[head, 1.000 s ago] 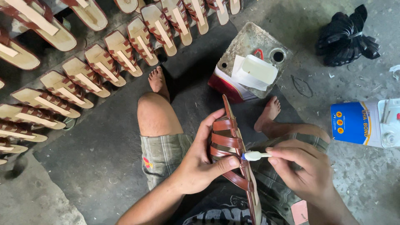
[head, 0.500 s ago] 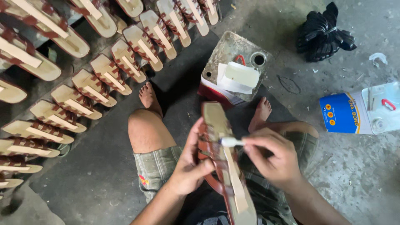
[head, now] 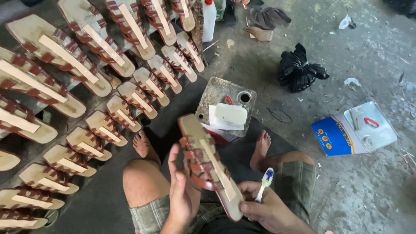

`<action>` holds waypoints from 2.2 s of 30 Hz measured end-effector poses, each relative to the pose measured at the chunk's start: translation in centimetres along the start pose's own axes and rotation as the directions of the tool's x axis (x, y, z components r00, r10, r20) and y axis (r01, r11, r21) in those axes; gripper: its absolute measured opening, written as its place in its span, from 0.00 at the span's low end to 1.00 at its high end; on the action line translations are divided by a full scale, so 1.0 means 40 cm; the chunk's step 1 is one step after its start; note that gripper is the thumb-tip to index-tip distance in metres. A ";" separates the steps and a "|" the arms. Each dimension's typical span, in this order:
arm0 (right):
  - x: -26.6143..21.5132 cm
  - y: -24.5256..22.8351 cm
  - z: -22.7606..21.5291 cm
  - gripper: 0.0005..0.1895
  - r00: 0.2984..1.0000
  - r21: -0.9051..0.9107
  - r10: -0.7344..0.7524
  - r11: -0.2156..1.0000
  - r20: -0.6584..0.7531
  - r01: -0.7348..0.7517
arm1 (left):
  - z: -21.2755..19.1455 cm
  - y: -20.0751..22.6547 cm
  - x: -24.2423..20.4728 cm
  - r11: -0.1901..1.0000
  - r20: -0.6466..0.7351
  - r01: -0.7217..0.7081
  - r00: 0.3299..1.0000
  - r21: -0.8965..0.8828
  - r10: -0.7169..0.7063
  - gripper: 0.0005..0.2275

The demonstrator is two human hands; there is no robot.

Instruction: The person sits on the floor and applies glue to the edges of brown leather sandals using a toothbrush. They repeatedly dip the brush into a container of glue and spread it along the seams of the sandal straps and sole. Finished sandals are placed on a nearby rack.

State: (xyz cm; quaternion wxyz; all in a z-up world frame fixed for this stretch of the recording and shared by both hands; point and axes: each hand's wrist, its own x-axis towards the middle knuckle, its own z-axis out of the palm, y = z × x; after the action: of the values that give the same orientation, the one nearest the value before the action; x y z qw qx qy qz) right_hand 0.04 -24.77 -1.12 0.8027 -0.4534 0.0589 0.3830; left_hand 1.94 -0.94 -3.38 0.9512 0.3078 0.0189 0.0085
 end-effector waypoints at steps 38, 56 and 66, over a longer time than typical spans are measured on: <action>0.274 -0.287 -0.223 0.15 0.814 -0.731 -0.430 -0.391 -0.391 -0.559 | -0.010 0.016 -0.062 0.924 -0.181 0.382 0.909 0.001 -0.375 0.19; 0.006 -0.133 0.068 0.09 0.686 -0.840 -0.679 0.190 0.262 0.509 | 0.103 0.030 -0.125 0.938 0.011 0.283 0.957 0.200 -0.291 0.14; 0.007 -0.132 0.056 0.08 0.695 -0.840 -0.675 0.208 0.247 0.501 | 0.127 0.044 -0.127 0.929 -0.020 0.334 0.942 0.160 -0.335 0.13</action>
State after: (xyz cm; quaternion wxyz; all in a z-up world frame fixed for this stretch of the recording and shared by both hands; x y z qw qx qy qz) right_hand 3.19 -24.44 3.67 0.5334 -0.8081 -0.2491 -0.0198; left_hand -2.93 -2.61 1.93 0.9109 0.3760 0.0678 -0.1562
